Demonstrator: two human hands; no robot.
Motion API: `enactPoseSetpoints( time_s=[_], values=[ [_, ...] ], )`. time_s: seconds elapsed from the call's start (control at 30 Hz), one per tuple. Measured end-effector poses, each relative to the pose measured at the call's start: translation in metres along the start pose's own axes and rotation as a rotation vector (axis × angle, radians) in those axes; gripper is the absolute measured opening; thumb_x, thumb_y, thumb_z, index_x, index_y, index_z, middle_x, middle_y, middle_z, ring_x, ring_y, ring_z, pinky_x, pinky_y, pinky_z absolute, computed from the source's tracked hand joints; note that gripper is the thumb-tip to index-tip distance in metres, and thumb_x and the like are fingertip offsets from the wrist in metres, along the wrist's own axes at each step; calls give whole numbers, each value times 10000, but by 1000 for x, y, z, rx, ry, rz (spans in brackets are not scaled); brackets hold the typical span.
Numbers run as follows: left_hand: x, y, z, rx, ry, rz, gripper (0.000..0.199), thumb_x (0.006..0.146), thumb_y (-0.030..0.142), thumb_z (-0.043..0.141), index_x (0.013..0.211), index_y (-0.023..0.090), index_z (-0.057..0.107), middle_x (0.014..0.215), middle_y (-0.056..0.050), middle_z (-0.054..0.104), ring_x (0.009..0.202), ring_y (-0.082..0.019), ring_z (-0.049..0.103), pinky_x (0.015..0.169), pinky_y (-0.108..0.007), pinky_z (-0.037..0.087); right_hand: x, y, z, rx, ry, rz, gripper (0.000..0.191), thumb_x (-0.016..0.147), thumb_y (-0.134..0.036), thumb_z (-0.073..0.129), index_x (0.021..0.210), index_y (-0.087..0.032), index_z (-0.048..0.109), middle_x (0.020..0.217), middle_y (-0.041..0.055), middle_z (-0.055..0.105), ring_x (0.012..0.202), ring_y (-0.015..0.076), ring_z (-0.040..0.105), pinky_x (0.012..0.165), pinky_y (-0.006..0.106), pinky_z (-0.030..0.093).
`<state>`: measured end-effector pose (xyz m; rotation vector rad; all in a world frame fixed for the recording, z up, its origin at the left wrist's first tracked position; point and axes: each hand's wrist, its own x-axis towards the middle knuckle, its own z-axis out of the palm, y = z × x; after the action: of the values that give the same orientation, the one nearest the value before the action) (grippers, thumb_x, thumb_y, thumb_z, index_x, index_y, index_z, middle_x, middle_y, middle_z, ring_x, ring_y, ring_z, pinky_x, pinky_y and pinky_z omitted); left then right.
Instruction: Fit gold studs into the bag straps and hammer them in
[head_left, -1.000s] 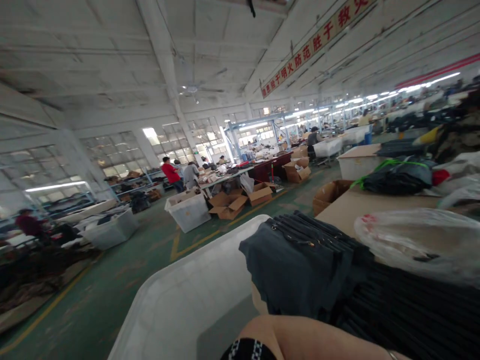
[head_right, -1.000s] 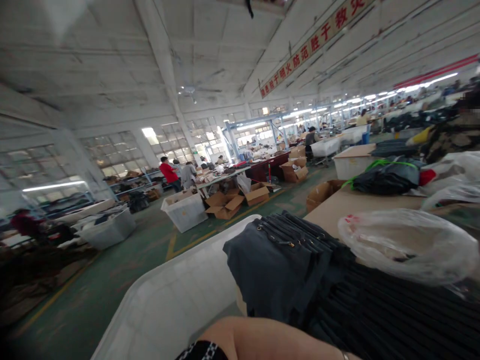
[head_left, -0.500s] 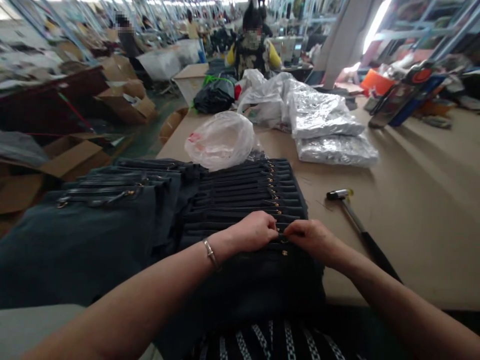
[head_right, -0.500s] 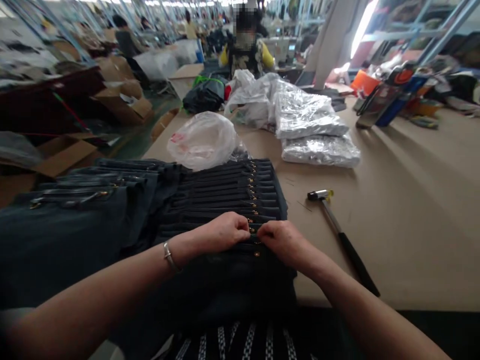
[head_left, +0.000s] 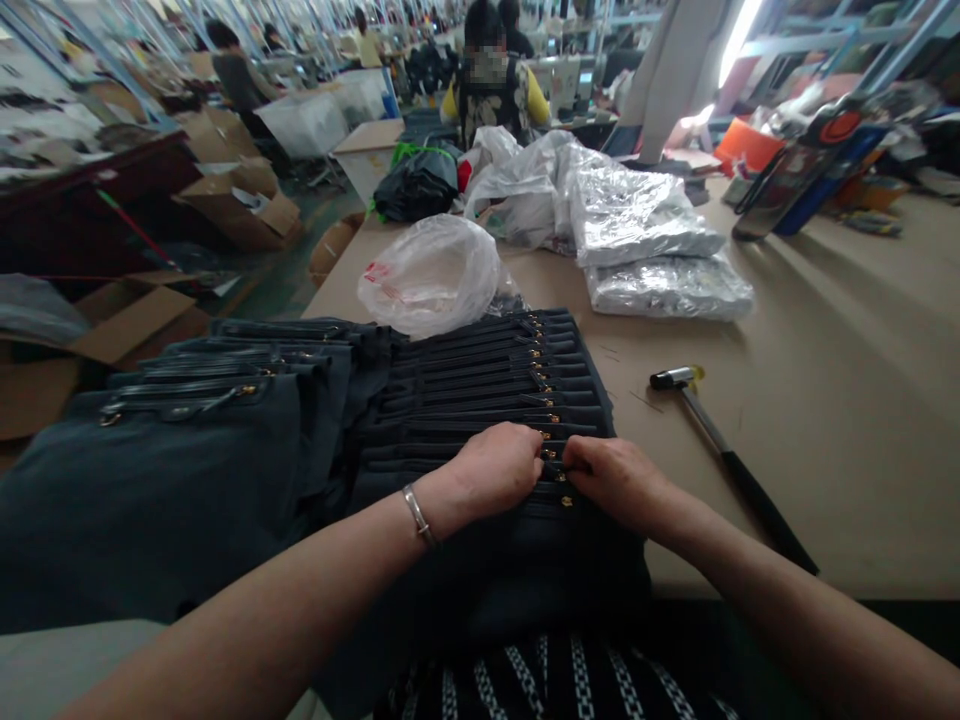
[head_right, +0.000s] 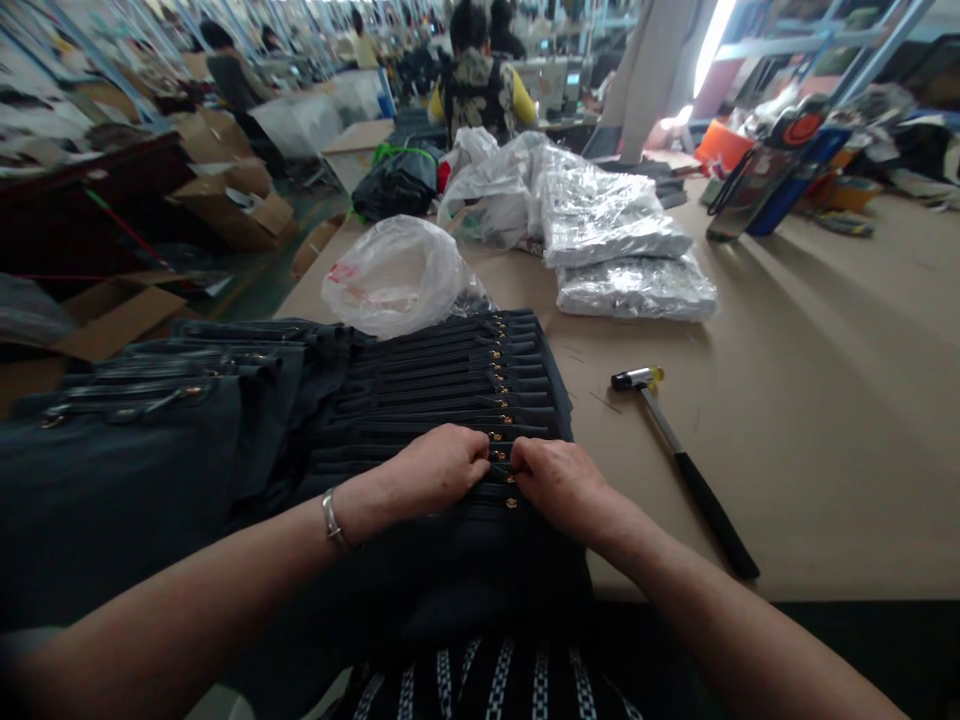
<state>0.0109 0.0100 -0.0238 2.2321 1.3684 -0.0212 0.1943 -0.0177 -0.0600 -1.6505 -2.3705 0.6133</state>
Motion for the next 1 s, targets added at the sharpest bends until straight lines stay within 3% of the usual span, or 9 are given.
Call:
enactPoseSetpoints(
  time_s=[0.1,0.2,0.3,0.37,0.43,0.57,0.7,0.87,1.0],
  values=[
    [-3,-6,-5,-173,29,8,208,793,330,542,678,173,617,672,-37,604,624,-165,539,584,-267,375,0,-1,-4,27,21,-21,112,766,-122,538,740,-216,592,702,-15,609,624,124,504,585,248,328],
    [-7,-7,-11,-654,-24,-81,453,819,600,475,857,174,623,588,21,500,496,-114,461,473,-225,331,-1,-8,-6,213,150,-103,104,840,-180,520,767,-207,589,740,-10,608,657,119,532,627,249,386],
    [-11,-3,-14,-1120,-144,-220,699,772,785,316,1021,187,578,542,60,399,386,-87,383,372,-186,237,0,-24,-7,410,246,-197,99,860,-250,550,922,-220,620,849,4,622,708,117,561,663,249,439],
    [-11,1,-12,-1265,-156,-235,724,738,817,334,978,182,586,557,54,414,374,-71,364,354,-168,229,4,-35,-6,424,284,-243,233,837,-251,590,1069,-237,605,966,25,626,805,137,583,742,276,469],
    [-10,5,-9,-1313,-108,-245,693,734,809,371,893,171,590,578,40,444,380,-57,354,351,-157,243,8,-43,-3,391,312,-279,299,817,-231,617,1114,-236,589,1047,45,621,912,163,588,824,308,475],
    [-9,8,-5,-1309,-3,-310,662,750,788,387,847,168,594,584,25,462,404,-65,384,352,-149,256,15,-48,3,323,330,-318,153,832,-218,602,983,-218,622,1139,65,610,1008,190,580,876,338,470],
    [-10,12,-4,-1326,113,-302,659,783,772,341,850,173,609,650,15,491,415,-59,394,359,-161,291,18,-46,4,366,349,-193,242,762,-244,685,997,-239,628,952,26,636,838,163,594,767,318,485],
    [-7,17,0,-1361,229,-316,693,797,778,271,806,163,589,623,13,482,403,-64,380,350,-174,265,21,-50,8,687,396,-130,137,721,-216,705,845,-212,648,806,-6,601,710,129,566,689,287,493],
    [-4,17,6,-1390,271,-372,700,775,795,304,845,159,589,601,13,488,429,-83,401,366,-184,276,17,-59,16,1044,339,-107,98,730,-236,691,766,-202,607,948,13,636,711,131,600,659,290,535]
  ],
)
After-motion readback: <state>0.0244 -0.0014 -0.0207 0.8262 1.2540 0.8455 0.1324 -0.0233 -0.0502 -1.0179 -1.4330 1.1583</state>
